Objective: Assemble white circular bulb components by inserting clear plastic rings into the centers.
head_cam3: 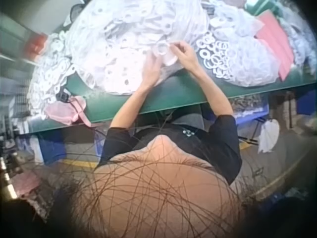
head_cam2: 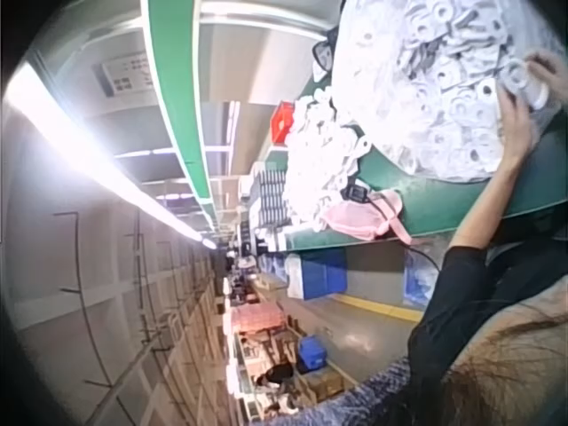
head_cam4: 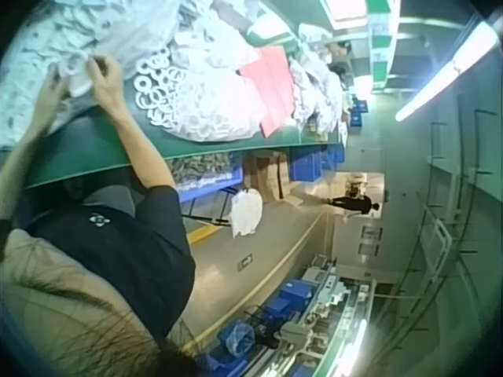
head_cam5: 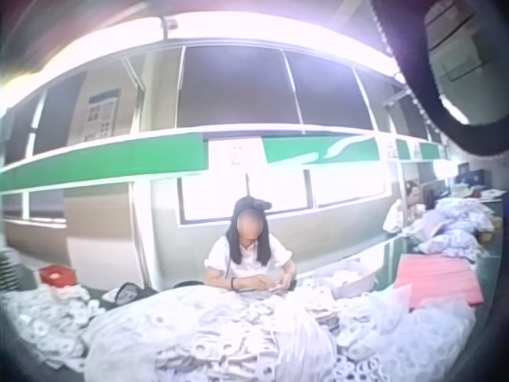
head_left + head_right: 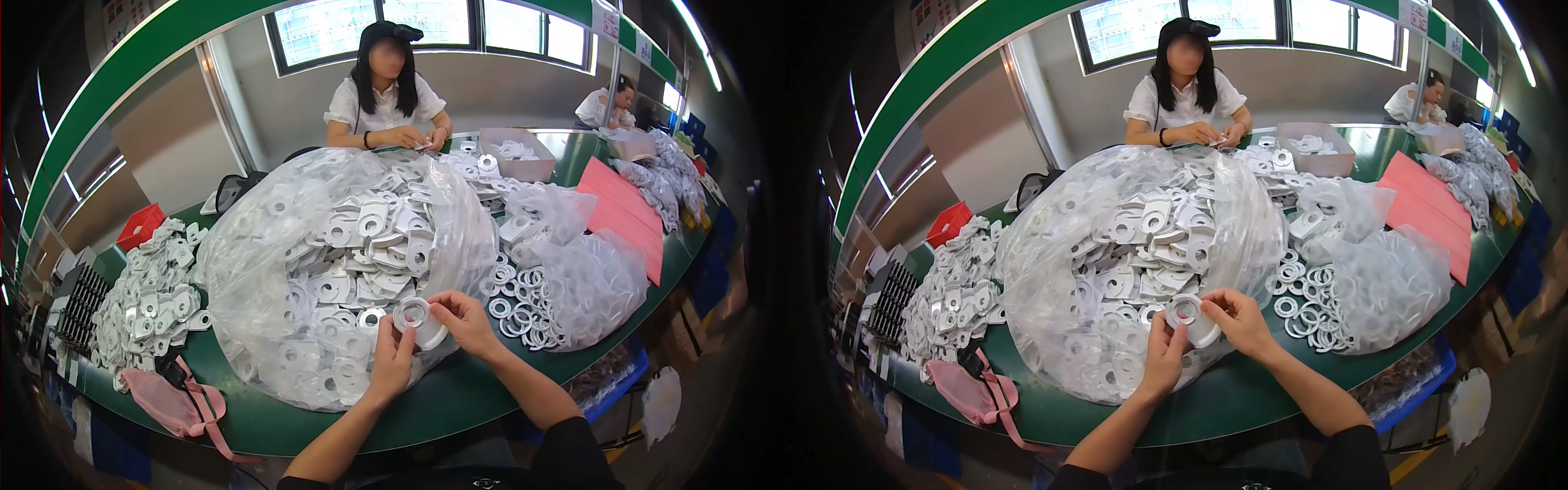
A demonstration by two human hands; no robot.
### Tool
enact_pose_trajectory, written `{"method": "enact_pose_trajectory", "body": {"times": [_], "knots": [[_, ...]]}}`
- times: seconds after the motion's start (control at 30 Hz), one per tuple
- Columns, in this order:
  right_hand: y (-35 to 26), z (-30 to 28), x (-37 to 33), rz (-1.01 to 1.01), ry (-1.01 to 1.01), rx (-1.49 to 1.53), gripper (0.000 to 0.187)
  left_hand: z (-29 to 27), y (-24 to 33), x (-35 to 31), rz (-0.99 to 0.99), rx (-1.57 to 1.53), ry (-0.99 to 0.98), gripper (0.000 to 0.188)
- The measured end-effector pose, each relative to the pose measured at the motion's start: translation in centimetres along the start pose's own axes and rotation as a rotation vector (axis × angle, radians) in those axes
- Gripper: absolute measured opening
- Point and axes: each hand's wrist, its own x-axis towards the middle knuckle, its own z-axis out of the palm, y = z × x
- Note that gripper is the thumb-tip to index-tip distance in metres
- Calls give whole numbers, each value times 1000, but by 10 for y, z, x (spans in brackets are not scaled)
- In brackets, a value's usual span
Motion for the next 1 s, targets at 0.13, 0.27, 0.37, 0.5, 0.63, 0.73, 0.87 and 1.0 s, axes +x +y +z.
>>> {"method": "enact_pose_trajectory", "body": {"times": [0.13,0.27,0.37,0.5,0.63,0.73,0.87,1.0], "knots": [[0,-2,-2,-35,-6,-182,19,7,0,-6,60,166,-128,24],[-15,-7,-1,-98,-125,-261,13,-7,-7,0,-26,-27,-58,25],[-22,-10,-1,-144,-230,-314,12,-12,4,6,54,283,-192,30],[-19,-15,1,-159,-278,-339,13,-10,10,0,138,587,-177,24],[-20,-10,-2,-181,-277,-453,12,-8,14,2,200,770,-68,21],[-20,-8,-4,-180,-265,-497,12,-10,13,3,200,808,-39,21],[-17,-9,-4,-130,-276,-502,14,-13,15,4,158,765,-60,19],[-8,-9,-3,-145,-279,-473,13,-17,9,5,128,697,-87,21]]}}
